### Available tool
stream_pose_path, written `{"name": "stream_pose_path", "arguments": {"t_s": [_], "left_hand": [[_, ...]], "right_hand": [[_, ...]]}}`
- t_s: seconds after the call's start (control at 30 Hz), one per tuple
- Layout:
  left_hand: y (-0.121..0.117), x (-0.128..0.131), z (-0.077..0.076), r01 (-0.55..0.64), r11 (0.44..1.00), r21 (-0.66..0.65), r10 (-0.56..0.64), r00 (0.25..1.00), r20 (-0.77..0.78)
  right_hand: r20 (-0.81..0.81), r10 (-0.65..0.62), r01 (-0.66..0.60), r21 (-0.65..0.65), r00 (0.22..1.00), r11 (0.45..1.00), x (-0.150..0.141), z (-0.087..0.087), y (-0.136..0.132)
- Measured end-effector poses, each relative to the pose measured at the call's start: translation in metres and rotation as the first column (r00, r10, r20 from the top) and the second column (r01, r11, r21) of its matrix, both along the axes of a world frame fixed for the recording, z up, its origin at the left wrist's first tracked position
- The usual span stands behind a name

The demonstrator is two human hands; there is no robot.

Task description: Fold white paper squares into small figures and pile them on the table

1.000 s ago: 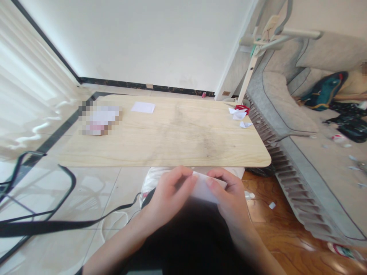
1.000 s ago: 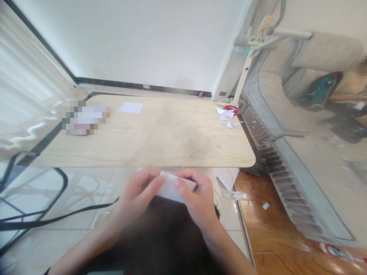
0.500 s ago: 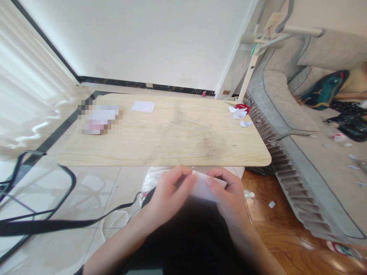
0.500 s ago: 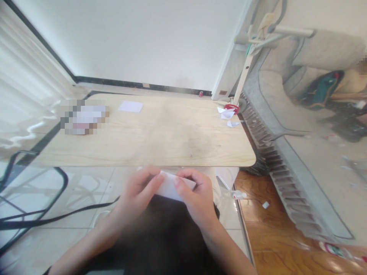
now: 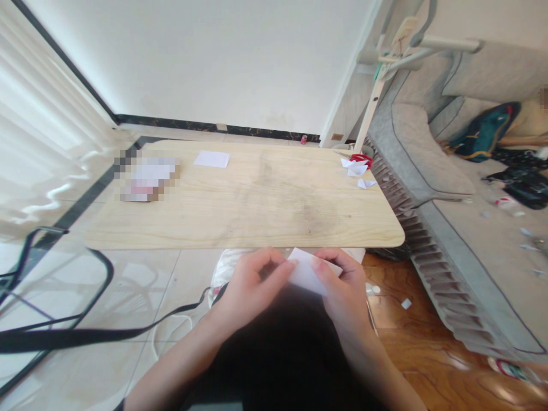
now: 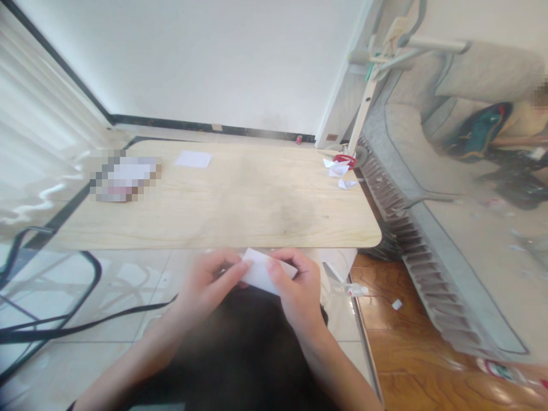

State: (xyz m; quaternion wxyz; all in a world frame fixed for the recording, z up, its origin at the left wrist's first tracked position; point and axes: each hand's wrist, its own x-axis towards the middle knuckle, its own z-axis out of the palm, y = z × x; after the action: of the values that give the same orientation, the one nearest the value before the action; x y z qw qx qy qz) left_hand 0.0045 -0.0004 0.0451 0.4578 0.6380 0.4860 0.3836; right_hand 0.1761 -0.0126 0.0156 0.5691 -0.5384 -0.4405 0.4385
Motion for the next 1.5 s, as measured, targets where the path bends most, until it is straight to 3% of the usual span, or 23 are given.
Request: {"name": "stream_pose_path", "arguments": {"t_s": [0.13,0.33,0.5,0.77,0.87,1.03,1.27,1.37,1.5], "left_hand": [[0.001,-0.004,-0.002,0.088,0.995,0.044,-0.085,0.995,-0.051],[0.003,-0.003,-0.007,0.096,0.981,0.167,-0.049,0.963,-0.266],[0.005,-0.003,-0.008,0.172,0.96,0.22,-0.051,0.882,-0.469],[0.006,-0.004,-0.01,0.236,0.928,0.287,-0.048,0.842,-0.537],[0.004,-0.006,-0.01,0.232,0.921,0.312,-0.05,0.867,-0.497],[0.002,-0.009,-0.013,0.239,0.933,0.268,-0.158,0.944,-0.29],[0.003,-0.006,-0.015,0.178,0.923,0.342,-0.118,0.975,-0.189],[0.002,-0.007,-0.013,0.15,0.923,0.354,-0.1,0.983,-0.154],[0.0,-0.012,-0.013,0.094,0.95,0.298,-0.084,0.995,-0.049]], "right_hand": [[-0.008,-0.039,0.039,-0.009,0.999,0.999,0.003,-0.001,0.002],[0.09,-0.072,0.071,0.02,0.993,0.997,0.001,0.001,0.004],[0.229,-0.102,0.089,0.063,0.968,0.994,0.001,0.008,0.004],[0.272,-0.101,0.078,0.095,0.957,0.992,0.005,0.008,0.005],[0.26,-0.093,0.066,0.111,0.961,0.992,0.007,0.008,0.006],[0.144,-0.013,0.001,0.082,0.99,0.997,0.01,0.008,0.008],[0.005,0.008,-0.008,0.027,1.0,1.0,0.005,0.008,0.007],[-0.018,-0.023,0.024,0.018,1.0,1.0,0.007,0.006,0.009],[-0.155,-0.186,0.19,0.012,0.97,0.982,0.013,0.009,0.013]]}}
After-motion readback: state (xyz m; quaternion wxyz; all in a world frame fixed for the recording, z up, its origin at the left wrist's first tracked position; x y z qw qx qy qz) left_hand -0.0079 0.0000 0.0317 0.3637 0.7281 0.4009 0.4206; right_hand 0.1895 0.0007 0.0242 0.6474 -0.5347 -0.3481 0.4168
